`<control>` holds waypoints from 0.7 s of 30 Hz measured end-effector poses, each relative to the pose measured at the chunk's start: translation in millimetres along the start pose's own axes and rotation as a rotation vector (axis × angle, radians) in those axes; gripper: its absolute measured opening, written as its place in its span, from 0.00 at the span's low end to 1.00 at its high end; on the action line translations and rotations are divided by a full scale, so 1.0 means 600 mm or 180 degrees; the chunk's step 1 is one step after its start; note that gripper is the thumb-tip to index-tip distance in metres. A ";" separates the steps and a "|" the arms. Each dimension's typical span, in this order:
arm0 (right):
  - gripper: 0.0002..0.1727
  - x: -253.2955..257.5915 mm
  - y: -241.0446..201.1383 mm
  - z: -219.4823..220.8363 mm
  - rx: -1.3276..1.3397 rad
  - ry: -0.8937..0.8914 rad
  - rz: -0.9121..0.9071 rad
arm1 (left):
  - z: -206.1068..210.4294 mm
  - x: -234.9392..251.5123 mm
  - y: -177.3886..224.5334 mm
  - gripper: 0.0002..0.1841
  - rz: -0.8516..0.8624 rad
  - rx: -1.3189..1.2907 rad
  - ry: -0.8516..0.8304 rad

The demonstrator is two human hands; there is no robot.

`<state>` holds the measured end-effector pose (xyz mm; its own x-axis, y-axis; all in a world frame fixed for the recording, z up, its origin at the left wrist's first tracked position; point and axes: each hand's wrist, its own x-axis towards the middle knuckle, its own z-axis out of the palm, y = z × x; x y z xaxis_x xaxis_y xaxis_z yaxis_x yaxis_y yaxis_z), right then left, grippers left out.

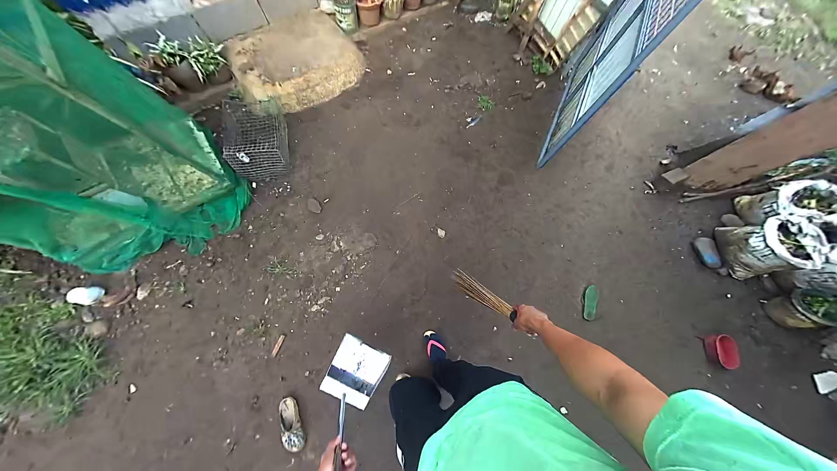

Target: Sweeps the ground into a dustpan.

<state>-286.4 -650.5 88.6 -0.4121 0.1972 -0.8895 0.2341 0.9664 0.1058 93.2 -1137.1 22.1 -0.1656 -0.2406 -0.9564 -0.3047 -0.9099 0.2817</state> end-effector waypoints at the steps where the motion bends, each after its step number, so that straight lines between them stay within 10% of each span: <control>1: 0.36 0.008 -0.025 -0.019 0.0081 0.0023 -0.0027 | 0.049 0.014 0.043 0.15 0.0026 0.0141 -0.0004; 13: 0.31 0.037 -0.314 -0.167 0.2492 -0.0044 0.0079 | 0.680 0.176 0.465 0.09 0.0134 0.1932 -0.0338; 21: 0.43 0.201 -0.470 -0.318 0.3225 0.0100 0.0303 | 1.042 0.295 0.565 0.06 0.0295 0.2460 -0.0123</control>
<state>-570.0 -868.0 36.3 -0.3725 0.2844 -0.8834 0.8968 0.3553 -0.2637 -626.1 -1276.9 -3.1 -0.2506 -0.2793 -0.9269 -0.8529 -0.3894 0.3479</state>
